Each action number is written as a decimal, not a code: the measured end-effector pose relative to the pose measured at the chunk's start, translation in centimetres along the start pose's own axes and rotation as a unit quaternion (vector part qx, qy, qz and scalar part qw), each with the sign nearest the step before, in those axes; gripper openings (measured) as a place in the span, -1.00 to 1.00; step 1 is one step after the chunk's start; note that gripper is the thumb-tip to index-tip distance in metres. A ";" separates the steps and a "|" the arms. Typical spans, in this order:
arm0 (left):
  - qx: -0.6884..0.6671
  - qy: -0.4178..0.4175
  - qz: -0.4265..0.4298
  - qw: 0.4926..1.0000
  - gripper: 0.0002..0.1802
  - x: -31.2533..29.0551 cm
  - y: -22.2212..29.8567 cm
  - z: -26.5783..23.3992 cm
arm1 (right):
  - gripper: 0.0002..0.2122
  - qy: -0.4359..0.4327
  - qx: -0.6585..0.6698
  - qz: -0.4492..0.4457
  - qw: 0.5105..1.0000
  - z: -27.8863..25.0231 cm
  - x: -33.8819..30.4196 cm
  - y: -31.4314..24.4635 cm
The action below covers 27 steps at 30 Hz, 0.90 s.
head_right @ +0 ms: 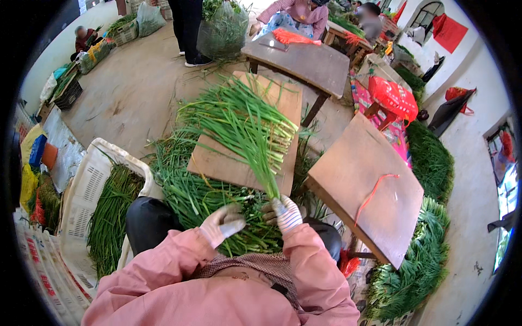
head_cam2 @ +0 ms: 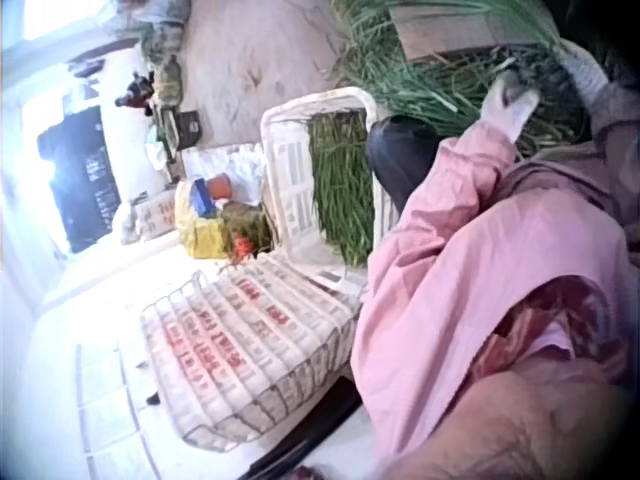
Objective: The person bundles green stalks together using red ties by hand while sitting in a large warehouse.
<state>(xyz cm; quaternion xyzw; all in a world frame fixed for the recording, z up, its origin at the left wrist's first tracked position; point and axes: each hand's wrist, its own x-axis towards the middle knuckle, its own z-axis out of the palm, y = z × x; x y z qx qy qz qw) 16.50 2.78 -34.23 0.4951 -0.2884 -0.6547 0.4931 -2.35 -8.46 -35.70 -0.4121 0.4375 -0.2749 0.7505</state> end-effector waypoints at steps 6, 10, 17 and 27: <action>-0.178 0.074 -0.015 0.981 -0.53 4.4 -2.9 -1.8 | -0.71 -0.033 -0.532 -0.200 0.822 7.5 -4.7 3.8; -0.301 0.040 0.051 0.951 -0.58 2.3 0.5 -1.8 | -0.57 -0.181 -0.451 -0.236 0.841 6.2 -4.8 3.1; -0.276 -0.121 0.065 0.951 -0.37 5.8 5.1 -2.2 | -0.37 -0.233 0.027 0.044 0.971 3.2 0.8 -1.0; -0.274 0.068 -0.127 0.951 -0.37 8.4 -1.4 -2.7 | -0.64 -0.143 -0.083 0.133 0.977 5.0 2.8 4.8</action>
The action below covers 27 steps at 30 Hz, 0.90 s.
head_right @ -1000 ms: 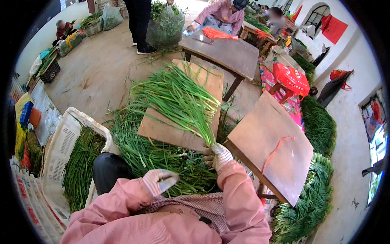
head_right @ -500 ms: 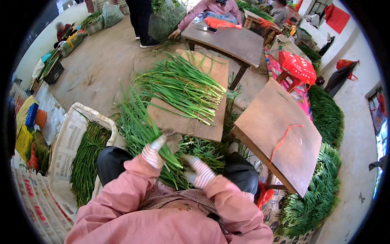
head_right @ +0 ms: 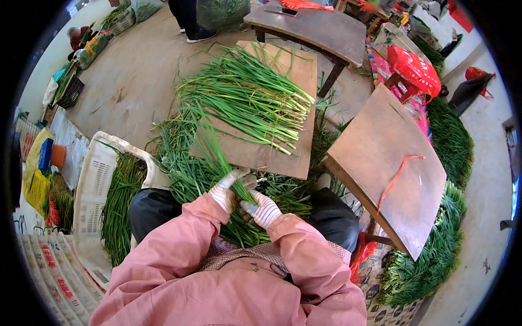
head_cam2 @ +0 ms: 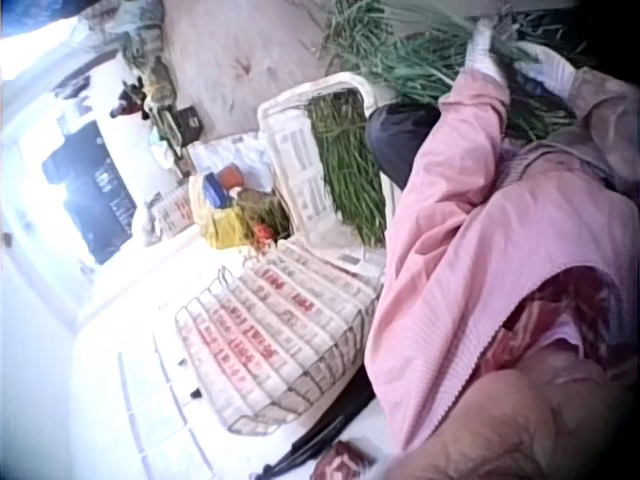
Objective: The person bundles green stalks together using red ties by hand while sitting in a large warehouse.
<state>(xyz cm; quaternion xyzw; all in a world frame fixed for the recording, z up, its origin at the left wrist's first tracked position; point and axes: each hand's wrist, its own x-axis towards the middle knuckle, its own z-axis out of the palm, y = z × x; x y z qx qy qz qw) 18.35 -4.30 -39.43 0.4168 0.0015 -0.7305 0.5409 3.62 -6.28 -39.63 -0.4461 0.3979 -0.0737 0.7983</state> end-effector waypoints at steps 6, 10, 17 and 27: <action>0.080 -0.077 0.137 0.984 -0.49 -1.8 0.0 -1.5 | -0.59 -0.126 -0.101 -0.173 0.972 0.0 0.4 0.4; 0.247 -0.137 0.188 0.940 -0.54 -1.2 0.0 -1.2 | -0.76 -0.022 -0.108 -0.113 0.988 0.1 -0.4 -2.3; 0.419 0.267 0.104 0.862 -0.49 -0.3 -0.9 -2.7 | -0.75 0.130 0.015 -0.209 0.969 -0.9 6.1 6.0; 0.099 0.161 0.236 0.953 -0.22 -0.8 0.7 -1.8 | -0.73 0.188 0.022 -0.236 0.953 2.5 3.0 2.3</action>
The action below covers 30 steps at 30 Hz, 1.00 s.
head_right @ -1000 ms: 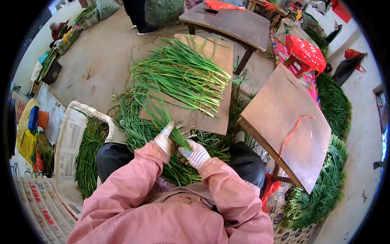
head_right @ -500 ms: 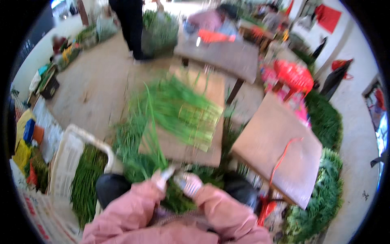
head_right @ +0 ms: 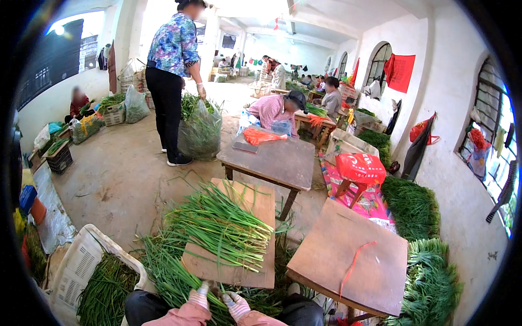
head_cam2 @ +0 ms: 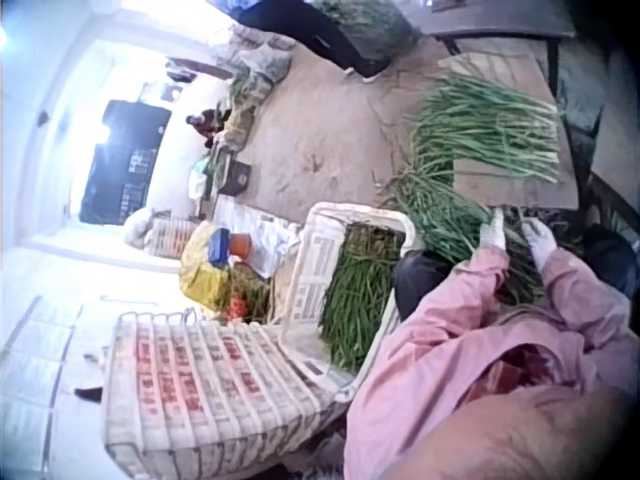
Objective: The person bundles green stalks together using red ties by hand while sitting in a large warehouse.
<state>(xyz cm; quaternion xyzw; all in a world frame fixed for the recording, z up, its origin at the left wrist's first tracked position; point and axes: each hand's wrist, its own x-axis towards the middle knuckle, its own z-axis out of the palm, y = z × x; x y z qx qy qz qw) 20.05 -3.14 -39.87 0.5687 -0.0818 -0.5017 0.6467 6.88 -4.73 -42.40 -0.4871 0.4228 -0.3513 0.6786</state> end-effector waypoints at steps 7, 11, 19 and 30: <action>0.044 0.169 0.318 0.932 -0.54 4.5 13.6 -4.6 | -0.56 -0.274 -0.542 -0.042 0.793 -5.4 -1.4 -7.7; -0.099 0.057 0.304 0.946 -0.66 2.1 15.0 1.2 | -0.68 -0.036 -0.657 -0.075 0.749 -7.1 5.4 -9.0; -0.340 -0.073 -0.186 0.919 -0.88 -0.2 5.1 -0.7 | -0.66 -0.017 -0.727 -0.093 0.680 -7.5 7.5 -7.7; -0.243 -0.065 -0.069 0.965 -0.78 -0.2 5.1 -1.5 | -0.72 0.015 -0.024 0.169 0.985 -8.6 8.2 -10.4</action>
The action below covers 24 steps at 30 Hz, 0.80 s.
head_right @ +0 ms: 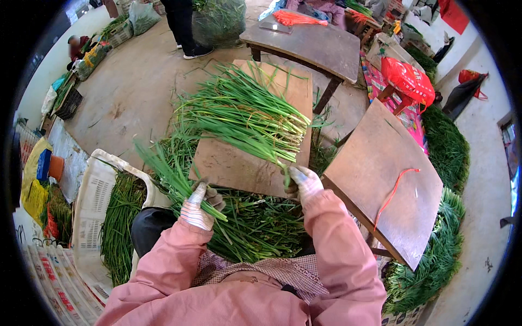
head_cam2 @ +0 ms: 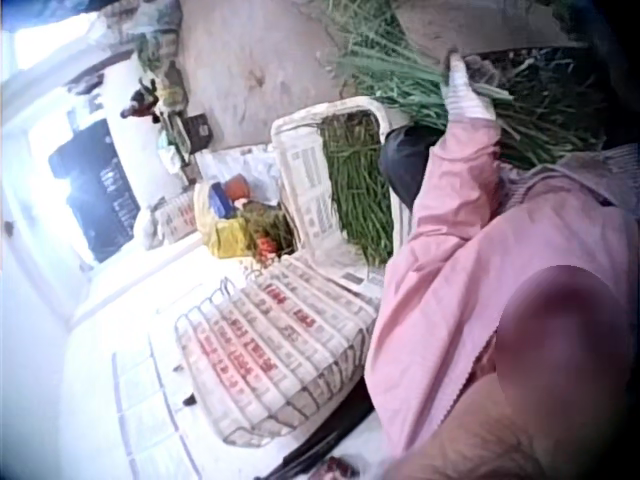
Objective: The person bundles green stalks together using red ties by hand while sitting in a large warehouse.
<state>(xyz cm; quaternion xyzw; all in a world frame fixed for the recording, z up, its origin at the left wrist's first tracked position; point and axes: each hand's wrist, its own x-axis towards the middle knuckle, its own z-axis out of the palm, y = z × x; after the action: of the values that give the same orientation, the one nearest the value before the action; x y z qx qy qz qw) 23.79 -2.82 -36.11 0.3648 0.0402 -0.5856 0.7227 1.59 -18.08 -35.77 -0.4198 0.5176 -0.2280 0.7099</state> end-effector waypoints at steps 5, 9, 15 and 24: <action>0.123 0.119 -0.041 0.984 -0.67 -1.7 -2.0 -0.8 | -0.66 -0.259 0.282 0.306 0.872 -1.6 -4.2 7.3; 0.212 0.115 -0.065 0.968 -0.61 -3.9 -4.0 -1.2 | -0.68 -0.193 0.083 0.129 0.969 0.2 -9.1 8.3; 0.305 0.054 -0.096 0.946 -0.50 -2.4 -4.1 -1.5 | -0.68 -0.270 -0.051 0.064 0.959 2.4 -11.5 8.0; 0.323 0.031 -0.040 0.945 -0.72 -3.7 -3.7 1.2 | -0.79 -0.118 0.101 -0.055 0.986 6.4 -7.5 9.0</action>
<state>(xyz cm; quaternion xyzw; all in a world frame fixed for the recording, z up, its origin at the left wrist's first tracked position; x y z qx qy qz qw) 18.95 -0.67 -35.16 0.5945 -0.1144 -0.5839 0.5409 3.87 -5.20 -38.46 -0.3972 0.3810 -0.2668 0.7911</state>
